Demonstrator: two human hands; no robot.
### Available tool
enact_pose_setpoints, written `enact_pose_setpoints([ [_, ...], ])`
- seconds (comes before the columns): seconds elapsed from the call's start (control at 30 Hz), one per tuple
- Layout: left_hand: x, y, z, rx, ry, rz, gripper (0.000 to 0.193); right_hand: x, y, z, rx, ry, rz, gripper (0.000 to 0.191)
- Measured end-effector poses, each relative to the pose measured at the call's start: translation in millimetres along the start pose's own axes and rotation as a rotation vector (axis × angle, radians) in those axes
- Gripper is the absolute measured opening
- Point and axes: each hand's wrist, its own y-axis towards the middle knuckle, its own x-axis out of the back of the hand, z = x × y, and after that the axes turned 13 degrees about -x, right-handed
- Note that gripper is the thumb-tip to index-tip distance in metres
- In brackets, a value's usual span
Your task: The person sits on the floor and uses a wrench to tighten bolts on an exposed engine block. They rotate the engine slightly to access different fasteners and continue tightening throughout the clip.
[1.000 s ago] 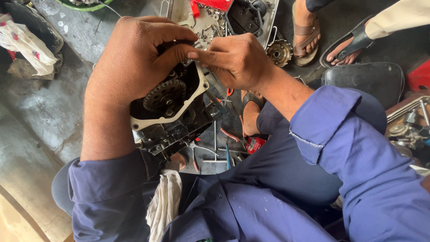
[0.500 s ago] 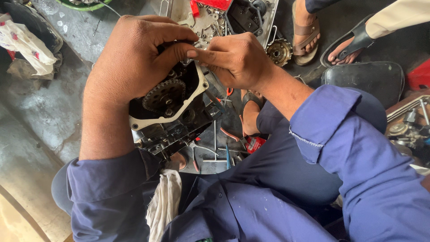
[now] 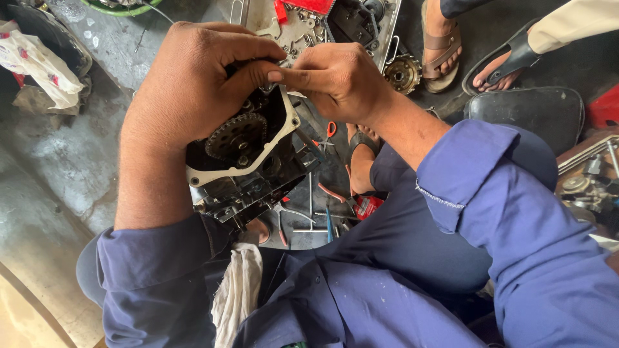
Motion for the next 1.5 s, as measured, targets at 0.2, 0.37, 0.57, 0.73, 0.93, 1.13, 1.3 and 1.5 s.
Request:
enact_pose_setpoints([
  [0.2, 0.1, -3.8, 2.4, 0.03, -0.004, 0.018, 0.018, 1.3, 0.7, 0.4, 0.015, 0.015, 0.002, 0.066],
  [0.37, -0.2, -2.9, 1.9, 0.008, 0.005, 0.004, 0.02, 0.9, 1.4, 3.4, 0.009, -0.014, -0.013, 0.063],
  [0.57, 1.8, -0.2, 0.6, -0.013, -0.004, -0.009, 0.02, 8.2, -1.6, 18.8, 0.0, -0.168, -0.032, 0.059],
  [0.73, 2.9, -5.1, 2.8, 0.027, -0.003, 0.014, 0.018, 10.6, -8.3, 44.6, -0.099, -0.309, -0.016, 0.061],
  [0.93, 4.1, -3.9, 2.5, 0.006, -0.023, 0.003, 0.02, 10.3, -7.3, 74.7, -0.247, -0.505, 0.044, 0.061],
  [1.13, 4.3, -3.6, -0.7, -0.052, -0.019, 0.0, 0.018, 8.8, -3.2, 104.9, -0.364, -0.631, 0.111, 0.052],
  [1.3, 5.9, -9.5, -2.4, 0.083, -0.048, 0.047, 0.018, 10.2, 9.7, 126.7, -0.398, -0.766, 0.163, 0.054],
  [1.5, 5.3, -11.7, -1.2, 0.04, -0.025, 0.054, 0.016, 11.3, 19.6, 148.8, -0.434, -0.991, 0.247, 0.055],
])
